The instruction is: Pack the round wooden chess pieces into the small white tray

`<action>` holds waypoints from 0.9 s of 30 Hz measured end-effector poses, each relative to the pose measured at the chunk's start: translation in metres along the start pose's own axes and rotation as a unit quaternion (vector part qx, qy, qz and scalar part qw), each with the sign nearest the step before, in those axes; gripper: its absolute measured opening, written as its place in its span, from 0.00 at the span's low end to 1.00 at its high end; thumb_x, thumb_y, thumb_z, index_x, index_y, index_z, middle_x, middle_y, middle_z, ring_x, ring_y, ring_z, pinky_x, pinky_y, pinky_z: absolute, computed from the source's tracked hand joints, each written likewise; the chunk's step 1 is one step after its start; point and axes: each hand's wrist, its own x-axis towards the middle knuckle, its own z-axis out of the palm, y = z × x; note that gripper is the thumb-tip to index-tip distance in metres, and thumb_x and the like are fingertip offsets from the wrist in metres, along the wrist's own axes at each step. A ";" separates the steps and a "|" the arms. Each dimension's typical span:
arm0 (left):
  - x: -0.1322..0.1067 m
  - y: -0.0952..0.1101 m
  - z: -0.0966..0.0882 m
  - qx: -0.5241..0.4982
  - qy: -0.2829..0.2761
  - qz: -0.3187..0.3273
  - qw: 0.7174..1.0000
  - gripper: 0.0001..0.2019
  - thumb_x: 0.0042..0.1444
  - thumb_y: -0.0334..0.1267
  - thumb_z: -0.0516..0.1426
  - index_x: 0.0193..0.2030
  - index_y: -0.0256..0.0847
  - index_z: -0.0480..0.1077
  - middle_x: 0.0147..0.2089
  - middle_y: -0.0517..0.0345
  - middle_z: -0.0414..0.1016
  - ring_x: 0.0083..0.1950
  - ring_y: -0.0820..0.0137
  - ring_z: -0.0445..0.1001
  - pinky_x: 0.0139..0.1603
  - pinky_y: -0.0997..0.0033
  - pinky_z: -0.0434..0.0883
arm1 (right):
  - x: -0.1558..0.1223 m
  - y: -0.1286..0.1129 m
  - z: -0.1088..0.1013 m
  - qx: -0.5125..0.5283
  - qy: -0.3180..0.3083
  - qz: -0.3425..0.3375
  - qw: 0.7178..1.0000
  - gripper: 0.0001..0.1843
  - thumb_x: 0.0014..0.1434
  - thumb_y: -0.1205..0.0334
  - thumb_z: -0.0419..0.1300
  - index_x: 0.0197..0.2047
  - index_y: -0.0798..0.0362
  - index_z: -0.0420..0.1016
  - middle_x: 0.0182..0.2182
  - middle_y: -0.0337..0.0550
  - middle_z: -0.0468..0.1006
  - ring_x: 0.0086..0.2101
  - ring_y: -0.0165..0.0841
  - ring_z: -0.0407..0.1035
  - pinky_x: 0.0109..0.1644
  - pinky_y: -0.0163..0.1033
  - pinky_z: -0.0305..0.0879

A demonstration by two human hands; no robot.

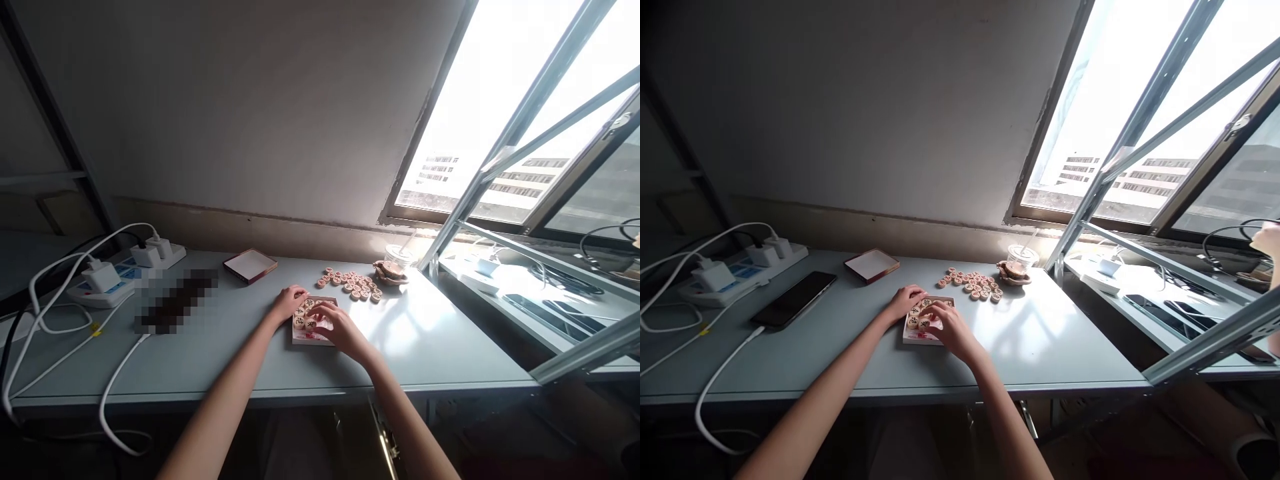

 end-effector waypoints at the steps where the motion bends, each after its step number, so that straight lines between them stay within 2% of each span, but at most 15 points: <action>1: 0.000 0.000 0.000 0.004 0.000 0.002 1.000 0.12 0.55 0.41 0.51 0.34 0.38 0.74 0.39 0.53 0.76 0.41 0.67 0.72 0.45 0.71 0.68 | 0.000 0.000 0.002 0.007 0.002 -0.002 1.000 0.08 0.57 0.61 0.58 0.41 0.49 0.70 0.42 0.43 0.72 0.39 0.32 0.67 0.42 0.38 0.65; 3: 0.000 0.000 0.000 0.011 0.000 0.006 1.000 0.12 0.55 0.40 0.51 0.34 0.38 0.74 0.38 0.53 0.76 0.40 0.67 0.72 0.43 0.71 0.67 | -0.002 -0.001 0.004 0.003 0.006 0.000 1.000 0.05 0.57 0.61 0.57 0.39 0.50 0.70 0.43 0.44 0.71 0.40 0.32 0.67 0.43 0.38 0.64; 6: 0.001 -0.001 0.000 0.014 -0.002 0.006 1.000 0.12 0.55 0.40 0.51 0.34 0.38 0.74 0.37 0.53 0.76 0.39 0.67 0.72 0.42 0.71 0.67 | -0.005 -0.001 0.005 -0.047 0.009 0.011 0.999 0.03 0.57 0.61 0.57 0.34 0.51 0.70 0.38 0.43 0.72 0.40 0.34 0.66 0.44 0.40 0.61; 11: 0.002 -0.006 0.002 0.010 0.004 0.002 1.000 0.12 0.54 0.41 0.52 0.35 0.39 0.74 0.41 0.53 0.76 0.41 0.66 0.72 0.45 0.70 0.67 | -0.004 0.003 0.008 -0.080 -0.006 0.032 0.996 0.04 0.58 0.61 0.56 0.33 0.51 0.70 0.31 0.40 0.74 0.35 0.32 0.67 0.43 0.39 0.58; 15: 0.001 -0.006 0.002 0.011 0.007 0.014 1.000 0.12 0.54 0.40 0.51 0.35 0.38 0.74 0.39 0.52 0.76 0.41 0.66 0.72 0.44 0.70 0.67 | -0.003 0.004 0.008 -0.087 -0.013 0.037 0.995 0.06 0.59 0.60 0.55 0.33 0.50 0.70 0.33 0.38 0.75 0.36 0.31 0.67 0.44 0.39 0.56; 18: 0.001 -0.006 0.002 0.010 0.010 0.013 1.000 0.12 0.54 0.40 0.51 0.34 0.38 0.74 0.39 0.53 0.76 0.41 0.66 0.72 0.44 0.70 0.67 | -0.008 0.010 0.001 -0.110 -0.010 0.028 0.994 0.09 0.61 0.57 0.53 0.37 0.48 0.72 0.37 0.40 0.75 0.38 0.32 0.68 0.45 0.40 0.56; 21: 0.001 -0.006 0.002 0.010 0.004 0.015 1.000 0.12 0.54 0.40 0.51 0.33 0.38 0.74 0.39 0.53 0.76 0.40 0.66 0.72 0.43 0.71 0.67 | -0.015 0.033 -0.012 -0.193 0.057 0.071 0.977 0.12 0.62 0.56 0.50 0.44 0.46 0.72 0.46 0.43 0.72 0.45 0.36 0.66 0.47 0.43 0.56; 23: 0.001 -0.007 0.002 0.010 0.007 0.013 1.000 0.12 0.54 0.40 0.51 0.33 0.38 0.74 0.39 0.52 0.76 0.40 0.66 0.72 0.43 0.71 0.67 | -0.020 0.056 -0.020 -0.274 0.097 0.132 0.948 0.17 0.61 0.57 0.50 0.52 0.47 0.67 0.54 0.47 0.66 0.53 0.42 0.59 0.50 0.48 0.55; 25: 0.001 -0.007 0.002 0.011 0.010 0.005 1.000 0.12 0.54 0.39 0.51 0.33 0.38 0.74 0.40 0.51 0.76 0.41 0.66 0.72 0.43 0.71 0.67 | -0.024 0.079 -0.027 -0.333 0.090 0.189 0.919 0.24 0.61 0.57 0.49 0.59 0.50 0.59 0.61 0.49 0.57 0.59 0.44 0.50 0.55 0.53 0.50; 27: 0.001 -0.006 0.002 0.010 0.007 0.001 1.000 0.11 0.54 0.38 0.51 0.33 0.38 0.73 0.40 0.51 0.75 0.42 0.65 0.72 0.43 0.71 0.67 | -0.027 0.096 -0.032 -0.359 0.050 0.226 0.904 0.25 0.62 0.57 0.47 0.62 0.51 0.55 0.63 0.49 0.52 0.61 0.43 0.44 0.59 0.57 0.44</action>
